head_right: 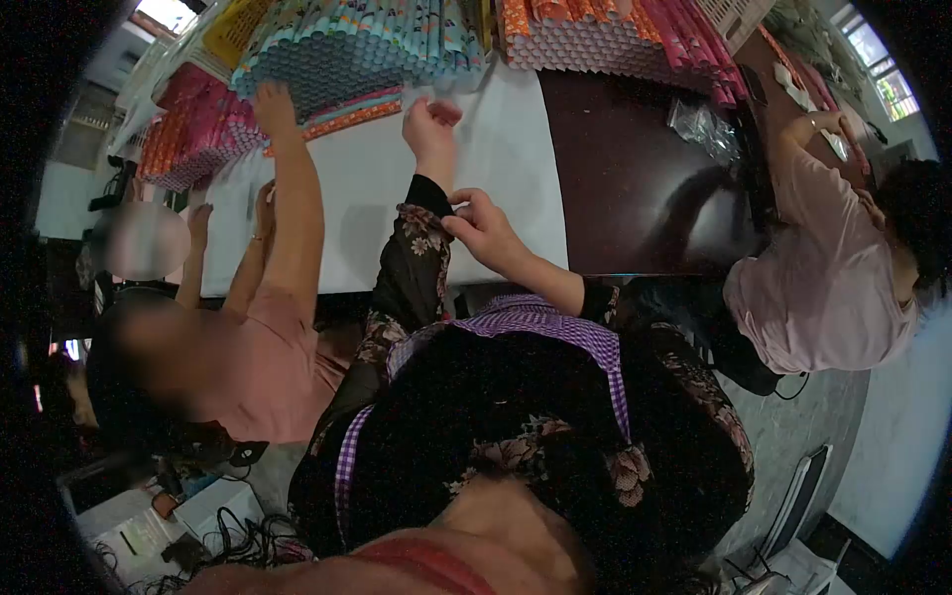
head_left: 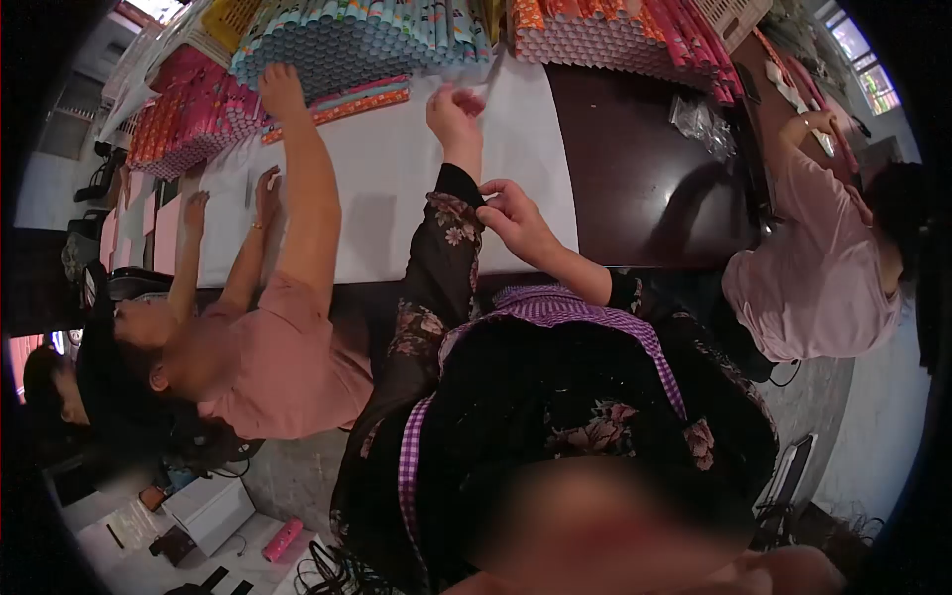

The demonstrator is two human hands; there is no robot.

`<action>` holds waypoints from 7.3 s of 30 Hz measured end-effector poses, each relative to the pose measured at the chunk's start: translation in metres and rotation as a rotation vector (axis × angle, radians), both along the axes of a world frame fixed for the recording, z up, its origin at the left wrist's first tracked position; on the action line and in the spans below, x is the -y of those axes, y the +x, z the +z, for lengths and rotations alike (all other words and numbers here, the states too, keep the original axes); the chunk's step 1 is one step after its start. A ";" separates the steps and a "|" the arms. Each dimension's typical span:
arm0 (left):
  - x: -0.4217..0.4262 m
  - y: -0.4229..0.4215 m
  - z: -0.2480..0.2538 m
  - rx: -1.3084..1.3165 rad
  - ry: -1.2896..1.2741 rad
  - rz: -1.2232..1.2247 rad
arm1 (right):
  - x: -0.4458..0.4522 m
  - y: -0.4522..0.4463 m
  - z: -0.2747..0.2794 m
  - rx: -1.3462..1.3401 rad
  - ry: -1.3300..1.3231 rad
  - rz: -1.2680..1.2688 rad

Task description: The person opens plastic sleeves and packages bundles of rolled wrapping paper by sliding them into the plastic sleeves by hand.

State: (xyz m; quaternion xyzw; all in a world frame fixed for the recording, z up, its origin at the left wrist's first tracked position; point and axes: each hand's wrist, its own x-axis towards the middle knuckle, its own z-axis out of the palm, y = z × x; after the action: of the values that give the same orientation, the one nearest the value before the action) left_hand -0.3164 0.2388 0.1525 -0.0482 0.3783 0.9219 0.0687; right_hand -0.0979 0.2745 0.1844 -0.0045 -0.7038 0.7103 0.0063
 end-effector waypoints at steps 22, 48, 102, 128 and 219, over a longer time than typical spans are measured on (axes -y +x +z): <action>-0.089 -0.052 0.003 0.241 0.376 -0.357 | -0.091 -0.019 0.006 -0.038 -0.246 -0.008; -0.046 0.110 -0.107 0.546 -0.195 -0.584 | -0.499 -0.054 -0.180 0.399 0.497 -0.935; -0.078 0.147 -0.133 0.468 -0.403 -0.696 | -0.248 0.051 -0.128 -0.271 0.635 -0.411; -0.053 0.130 -0.173 0.710 -0.238 -0.558 | -0.290 0.050 -0.196 0.356 1.127 -0.575; -0.146 0.178 0.018 -0.583 -0.651 -0.826 | -0.248 0.048 -0.006 0.020 -0.235 -0.189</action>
State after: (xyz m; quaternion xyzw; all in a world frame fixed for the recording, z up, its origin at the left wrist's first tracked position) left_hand -0.1382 0.3847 0.1703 0.3389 0.6320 0.6308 0.2963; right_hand -0.0503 0.5229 0.1783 -0.0786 -0.6124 0.7839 0.0658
